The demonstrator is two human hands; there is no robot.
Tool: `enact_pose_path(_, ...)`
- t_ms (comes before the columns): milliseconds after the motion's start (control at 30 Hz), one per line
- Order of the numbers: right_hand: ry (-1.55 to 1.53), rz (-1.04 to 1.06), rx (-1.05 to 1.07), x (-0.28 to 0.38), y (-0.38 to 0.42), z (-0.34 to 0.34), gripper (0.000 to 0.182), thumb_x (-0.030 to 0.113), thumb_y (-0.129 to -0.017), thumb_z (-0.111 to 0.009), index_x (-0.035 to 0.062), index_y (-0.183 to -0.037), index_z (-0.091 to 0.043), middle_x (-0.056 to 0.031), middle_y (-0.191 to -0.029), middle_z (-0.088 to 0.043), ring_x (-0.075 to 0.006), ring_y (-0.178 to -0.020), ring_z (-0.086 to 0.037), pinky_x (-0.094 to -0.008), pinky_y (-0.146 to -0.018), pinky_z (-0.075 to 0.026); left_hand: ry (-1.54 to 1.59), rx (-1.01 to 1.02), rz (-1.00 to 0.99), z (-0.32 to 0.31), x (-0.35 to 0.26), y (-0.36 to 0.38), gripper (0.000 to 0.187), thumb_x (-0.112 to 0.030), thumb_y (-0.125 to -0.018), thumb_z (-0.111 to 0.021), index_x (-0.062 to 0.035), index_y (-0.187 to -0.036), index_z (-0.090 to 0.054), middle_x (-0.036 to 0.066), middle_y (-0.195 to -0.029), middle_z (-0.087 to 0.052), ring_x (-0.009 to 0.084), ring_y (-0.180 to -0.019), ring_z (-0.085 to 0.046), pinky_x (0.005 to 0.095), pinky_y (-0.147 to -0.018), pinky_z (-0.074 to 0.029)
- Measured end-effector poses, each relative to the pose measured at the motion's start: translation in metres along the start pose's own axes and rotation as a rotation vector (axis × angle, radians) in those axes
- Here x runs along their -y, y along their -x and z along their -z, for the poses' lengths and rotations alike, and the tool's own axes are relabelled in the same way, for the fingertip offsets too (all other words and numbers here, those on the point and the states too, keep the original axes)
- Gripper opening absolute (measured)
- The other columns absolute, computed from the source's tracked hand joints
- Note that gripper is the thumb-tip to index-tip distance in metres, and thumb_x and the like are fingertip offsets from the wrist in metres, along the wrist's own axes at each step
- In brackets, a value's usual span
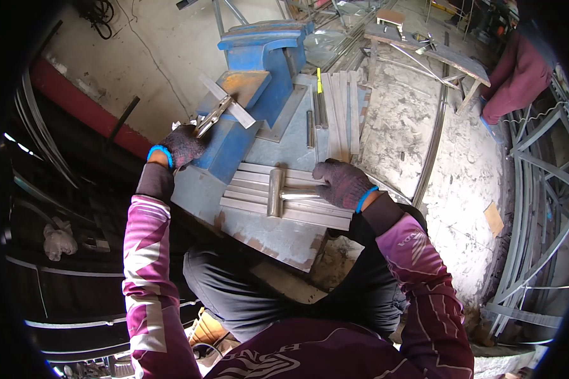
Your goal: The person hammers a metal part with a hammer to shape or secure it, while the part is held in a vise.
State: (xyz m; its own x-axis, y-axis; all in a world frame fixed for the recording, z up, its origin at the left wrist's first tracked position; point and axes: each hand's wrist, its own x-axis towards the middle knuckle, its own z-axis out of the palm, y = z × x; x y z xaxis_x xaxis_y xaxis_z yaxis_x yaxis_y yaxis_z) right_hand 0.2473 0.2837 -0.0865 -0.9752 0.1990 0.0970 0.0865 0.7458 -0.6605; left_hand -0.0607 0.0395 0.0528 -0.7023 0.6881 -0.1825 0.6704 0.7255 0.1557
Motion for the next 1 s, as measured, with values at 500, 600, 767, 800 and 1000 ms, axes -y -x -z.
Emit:
enact_pose_path(500,0.526,0.119,-0.001,0.034,0.008,-0.034,0.035,0.034,-0.082,-0.071,0.0053,-0.102,-0.063,-0.0165,-0.094,-0.065,-0.0378,-0.088,-0.065,-0.0498,-0.077,-0.051,-0.117,-0.037,0.135,0.003,-0.013,-0.002,0.044,-0.027,-0.081,-0.056,-0.0062,-0.116,-0.072,0.023,-0.114,-0.071,0.0409,-0.11,-0.067,0.0455,-0.095,-0.052)
enact_pose_path(600,0.256,-0.058,0.17,0.046,0.014,-0.012,0.025,0.03,-0.091,-0.064,0.006,-0.099,-0.062,-0.0156,-0.087,-0.065,-0.0338,-0.083,-0.065,-0.0487,-0.076,-0.05,-0.051,-0.035,0.09,0.013,-0.024,0.012,0.041,-0.019,-0.079,-0.057,0.0001,-0.112,-0.07,0.028,-0.107,-0.07,0.0431,-0.105,-0.067,0.0475,-0.092,-0.052)
enact_pose_path(767,-0.485,-0.021,0.181,0.112,-0.009,0.066,0.02,0.02,-0.098,-0.059,0.0022,-0.089,-0.056,-0.0133,-0.074,-0.055,-0.0289,-0.07,-0.058,-0.0385,-0.064,-0.047,-0.08,-0.081,0.08,0.011,-0.022,0.01,0.044,-0.017,-0.078,-0.057,-0.0046,-0.119,-0.069,0.025,-0.112,-0.07,0.042,-0.108,-0.067,0.0466,-0.093,-0.052)
enact_pose_path(800,-0.376,-0.008,0.147,0.126,-0.025,0.083,0.016,0.017,-0.095,-0.061,0.0029,-0.091,-0.056,-0.0134,-0.076,-0.055,-0.0291,-0.073,-0.059,-0.0387,-0.064,-0.047,-0.079,-0.066,0.096,0.015,-0.027,0.015,0.044,-0.018,-0.078,-0.057,-0.0058,-0.119,-0.069,0.024,-0.112,-0.07,0.0415,-0.108,-0.067,0.0466,-0.093,-0.053)
enact_pose_path(1000,0.76,1.06,-0.549,0.149,-0.158,0.153,0.022,0.009,-0.078,-0.064,0.0052,-0.099,-0.058,-0.0156,-0.098,-0.058,-0.0359,-0.089,-0.061,-0.0459,-0.074,-0.052,-0.111,-0.137,0.099,0.019,-0.031,0.019,0.046,-0.019,-0.077,-0.06,-0.0094,-0.121,-0.07,0.02,-0.113,-0.071,0.0385,-0.107,-0.069,0.0458,-0.091,-0.055)
